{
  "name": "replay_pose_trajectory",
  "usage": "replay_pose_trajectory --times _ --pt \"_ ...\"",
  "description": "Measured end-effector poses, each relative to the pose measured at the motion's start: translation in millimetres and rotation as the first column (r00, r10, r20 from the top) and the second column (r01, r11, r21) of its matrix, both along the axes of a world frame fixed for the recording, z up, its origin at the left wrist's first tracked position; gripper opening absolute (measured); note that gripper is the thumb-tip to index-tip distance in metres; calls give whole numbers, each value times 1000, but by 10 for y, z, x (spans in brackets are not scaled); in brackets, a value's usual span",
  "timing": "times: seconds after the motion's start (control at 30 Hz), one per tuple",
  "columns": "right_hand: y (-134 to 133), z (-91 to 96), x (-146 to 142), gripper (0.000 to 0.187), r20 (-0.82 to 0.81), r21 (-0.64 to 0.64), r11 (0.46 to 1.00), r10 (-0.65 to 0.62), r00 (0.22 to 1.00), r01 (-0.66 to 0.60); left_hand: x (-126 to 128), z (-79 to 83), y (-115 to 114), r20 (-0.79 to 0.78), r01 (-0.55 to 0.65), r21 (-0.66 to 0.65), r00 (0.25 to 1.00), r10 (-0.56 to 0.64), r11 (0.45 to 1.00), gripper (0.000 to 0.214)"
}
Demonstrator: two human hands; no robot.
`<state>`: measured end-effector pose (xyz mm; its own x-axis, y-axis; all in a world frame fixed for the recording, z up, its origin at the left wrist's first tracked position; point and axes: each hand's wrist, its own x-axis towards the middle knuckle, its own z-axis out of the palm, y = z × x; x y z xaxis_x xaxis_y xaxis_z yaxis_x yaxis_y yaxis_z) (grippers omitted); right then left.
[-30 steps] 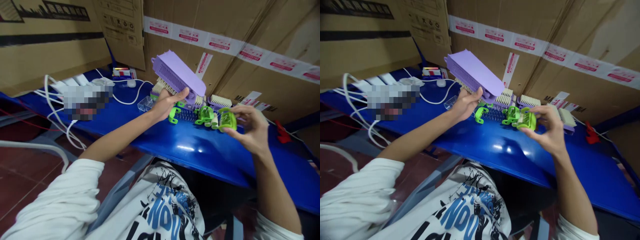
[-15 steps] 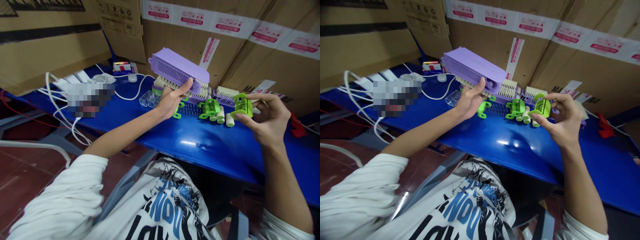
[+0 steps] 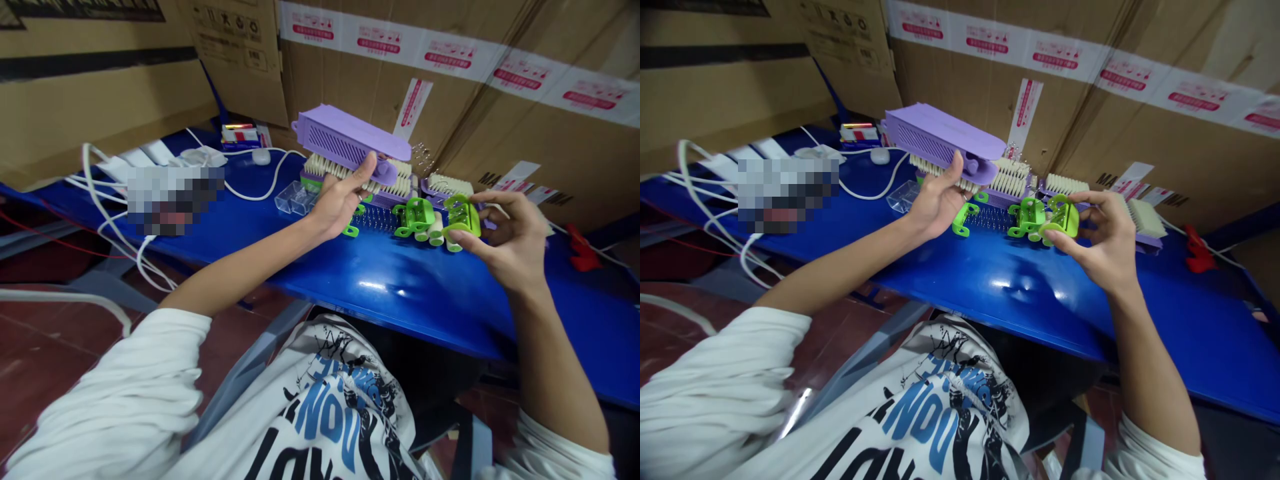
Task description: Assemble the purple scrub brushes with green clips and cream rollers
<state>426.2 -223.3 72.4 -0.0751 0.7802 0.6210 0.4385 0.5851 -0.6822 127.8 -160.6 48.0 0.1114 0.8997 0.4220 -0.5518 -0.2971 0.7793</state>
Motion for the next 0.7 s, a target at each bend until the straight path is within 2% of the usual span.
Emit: replay_pose_trajectory --times 0.23,0.43,0.57,0.7 --pt "-27 17 -28 64 12 -122 992 13 1000 -12 -6 -33 39 9 17 21 1000 -17 1000 35" --pt "-39 8 -66 60 -38 -114 991 70 997 -74 33 -43 -20 10 34 18 999 -34 999 36" --pt "-50 -50 -141 62 -32 -62 998 28 999 -30 128 -27 -148 27 32 46 999 -33 998 62" --pt "-55 -146 -266 76 -87 -66 992 98 991 -104 244 -71 -275 -20 42 -16 999 -42 999 75"
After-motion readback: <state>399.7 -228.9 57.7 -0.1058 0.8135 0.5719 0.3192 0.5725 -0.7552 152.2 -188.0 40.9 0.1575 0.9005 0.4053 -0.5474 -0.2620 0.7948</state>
